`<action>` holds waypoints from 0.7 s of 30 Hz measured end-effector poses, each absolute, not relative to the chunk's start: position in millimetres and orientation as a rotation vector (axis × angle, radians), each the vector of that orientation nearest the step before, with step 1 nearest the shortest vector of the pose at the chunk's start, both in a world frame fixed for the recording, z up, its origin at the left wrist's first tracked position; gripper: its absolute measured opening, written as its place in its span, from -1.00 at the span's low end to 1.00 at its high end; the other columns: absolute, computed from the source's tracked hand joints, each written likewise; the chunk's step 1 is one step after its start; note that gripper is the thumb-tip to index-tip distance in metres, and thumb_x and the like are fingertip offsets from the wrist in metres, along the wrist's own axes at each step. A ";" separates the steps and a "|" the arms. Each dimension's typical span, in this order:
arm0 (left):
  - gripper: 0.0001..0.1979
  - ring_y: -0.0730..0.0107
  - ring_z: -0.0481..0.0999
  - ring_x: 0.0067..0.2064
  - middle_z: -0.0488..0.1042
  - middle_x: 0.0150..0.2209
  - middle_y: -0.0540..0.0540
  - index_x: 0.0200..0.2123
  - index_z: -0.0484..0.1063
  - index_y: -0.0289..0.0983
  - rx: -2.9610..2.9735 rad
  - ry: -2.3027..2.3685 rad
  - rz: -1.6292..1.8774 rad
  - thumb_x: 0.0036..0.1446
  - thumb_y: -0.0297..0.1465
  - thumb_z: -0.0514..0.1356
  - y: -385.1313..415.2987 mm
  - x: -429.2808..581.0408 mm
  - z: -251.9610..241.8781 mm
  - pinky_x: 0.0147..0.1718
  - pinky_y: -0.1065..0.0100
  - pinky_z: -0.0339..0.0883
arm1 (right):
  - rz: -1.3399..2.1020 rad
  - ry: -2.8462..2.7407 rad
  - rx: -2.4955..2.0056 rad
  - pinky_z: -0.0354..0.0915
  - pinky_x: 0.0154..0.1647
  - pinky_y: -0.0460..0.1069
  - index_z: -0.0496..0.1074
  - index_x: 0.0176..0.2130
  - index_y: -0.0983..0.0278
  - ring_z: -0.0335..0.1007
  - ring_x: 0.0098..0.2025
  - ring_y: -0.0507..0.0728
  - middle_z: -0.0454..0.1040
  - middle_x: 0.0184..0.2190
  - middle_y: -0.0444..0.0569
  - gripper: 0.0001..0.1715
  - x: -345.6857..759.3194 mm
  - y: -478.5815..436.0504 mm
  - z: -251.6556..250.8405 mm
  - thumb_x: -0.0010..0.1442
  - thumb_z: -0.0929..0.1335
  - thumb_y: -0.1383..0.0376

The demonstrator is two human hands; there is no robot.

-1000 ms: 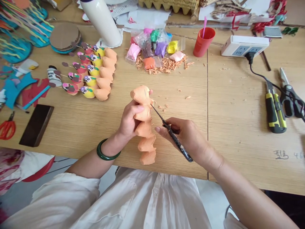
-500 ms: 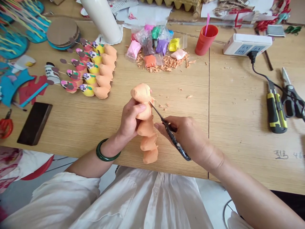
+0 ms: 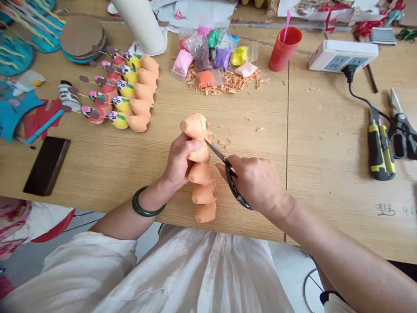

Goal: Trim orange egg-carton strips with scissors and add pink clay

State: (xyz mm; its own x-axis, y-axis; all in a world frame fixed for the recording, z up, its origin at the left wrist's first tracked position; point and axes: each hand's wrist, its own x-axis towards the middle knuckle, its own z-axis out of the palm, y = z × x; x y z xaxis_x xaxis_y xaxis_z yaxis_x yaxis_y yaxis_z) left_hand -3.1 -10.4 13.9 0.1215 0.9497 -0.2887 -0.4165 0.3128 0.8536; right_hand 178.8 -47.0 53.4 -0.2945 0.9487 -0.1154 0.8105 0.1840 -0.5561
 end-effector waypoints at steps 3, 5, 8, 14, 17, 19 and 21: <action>-0.71 0.06 0.55 -0.05 0.55 -0.34 -0.04 -0.28 0.51 -0.14 0.652 0.953 1.030 -0.02 -0.16 0.43 -6.2 -4.9 14.1 -0.12 0.17 0.36 | 0.816 -2.198 -1.666 -0.07 -0.49 0.01 0.18 -0.51 0.19 -0.03 -0.60 0.03 0.12 -0.65 -0.15 -0.35 183.0 -45.0 51.6 0.39 0.18 -0.19; -0.70 0.07 0.54 -0.15 0.49 -0.43 -0.06 -0.37 0.49 -0.15 0.688 0.985 0.981 0.04 -0.08 0.41 -3.8 -6.3 14.7 -0.22 0.16 0.38 | 0.877 -2.184 -1.674 -0.07 -0.50 0.01 0.20 -0.53 0.19 -0.03 -0.60 0.03 0.10 -0.65 -0.15 -0.33 186.3 -44.0 52.5 0.38 0.18 -0.21; -0.64 0.14 0.51 -0.25 0.43 -0.48 -0.06 -0.47 0.47 -0.15 0.762 1.018 0.984 0.07 -0.02 0.40 -2.4 -8.2 14.8 -0.33 0.20 0.36 | 0.910 -2.178 -1.687 -0.08 -0.50 0.01 0.22 -0.53 0.19 -0.04 -0.60 0.03 0.11 -0.65 -0.15 -0.32 188.7 -43.9 53.5 0.38 0.18 -0.22; -0.60 0.03 0.58 -0.22 0.50 -0.47 -0.06 -0.37 0.51 -0.12 0.602 0.916 0.865 0.00 0.07 0.41 1.4 -13.8 9.9 -0.28 0.11 0.41 | 0.877 -2.152 -1.668 -0.07 -0.50 0.01 0.19 -0.52 0.18 -0.02 -0.60 0.03 0.11 -0.65 -0.14 -0.31 187.4 -44.6 55.1 0.37 0.18 -0.24; -0.53 0.06 0.57 -0.33 0.46 -0.54 -0.06 -0.40 0.46 -0.14 0.525 0.841 0.748 0.03 0.14 0.36 6.8 -17.3 9.2 -0.32 0.08 0.41 | 1.152 -2.060 -1.592 -0.06 -0.54 -0.01 0.15 -0.55 0.19 -0.03 -0.59 0.00 0.09 -0.64 -0.16 -0.28 188.6 -43.2 58.8 0.37 0.21 -0.26; -0.52 0.19 0.50 -0.47 0.39 -0.60 -0.02 -0.45 0.42 -0.16 0.482 0.814 0.709 0.03 0.13 0.36 9.1 -18.5 11.4 -0.42 0.16 0.37 | 1.290 -1.999 -1.551 -0.07 -0.56 -0.01 0.15 -0.56 0.19 -0.04 -0.59 0.00 0.08 -0.63 -0.17 -0.28 191.3 -41.8 59.6 0.37 0.23 -0.25; -0.53 0.36 0.37 -0.60 0.34 -0.63 0.02 -0.49 0.38 -0.17 0.432 0.813 0.696 0.03 0.08 0.39 9.6 -18.5 14.7 -0.55 0.27 0.27 | 1.318 -1.996 -1.518 -0.07 -0.57 -0.01 0.18 -0.55 0.18 -0.06 -0.59 0.00 0.05 -0.62 -0.18 -0.31 195.3 -39.9 57.1 0.36 0.24 -0.23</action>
State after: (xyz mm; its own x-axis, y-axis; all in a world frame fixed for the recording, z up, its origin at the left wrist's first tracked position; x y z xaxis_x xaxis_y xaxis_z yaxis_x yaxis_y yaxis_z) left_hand -18.5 9.6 14.7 0.4881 0.7081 -0.5103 -0.3942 0.7005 0.5949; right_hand 195.3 -39.9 57.1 -0.3924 0.8785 -0.2725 0.5958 0.0170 -0.8029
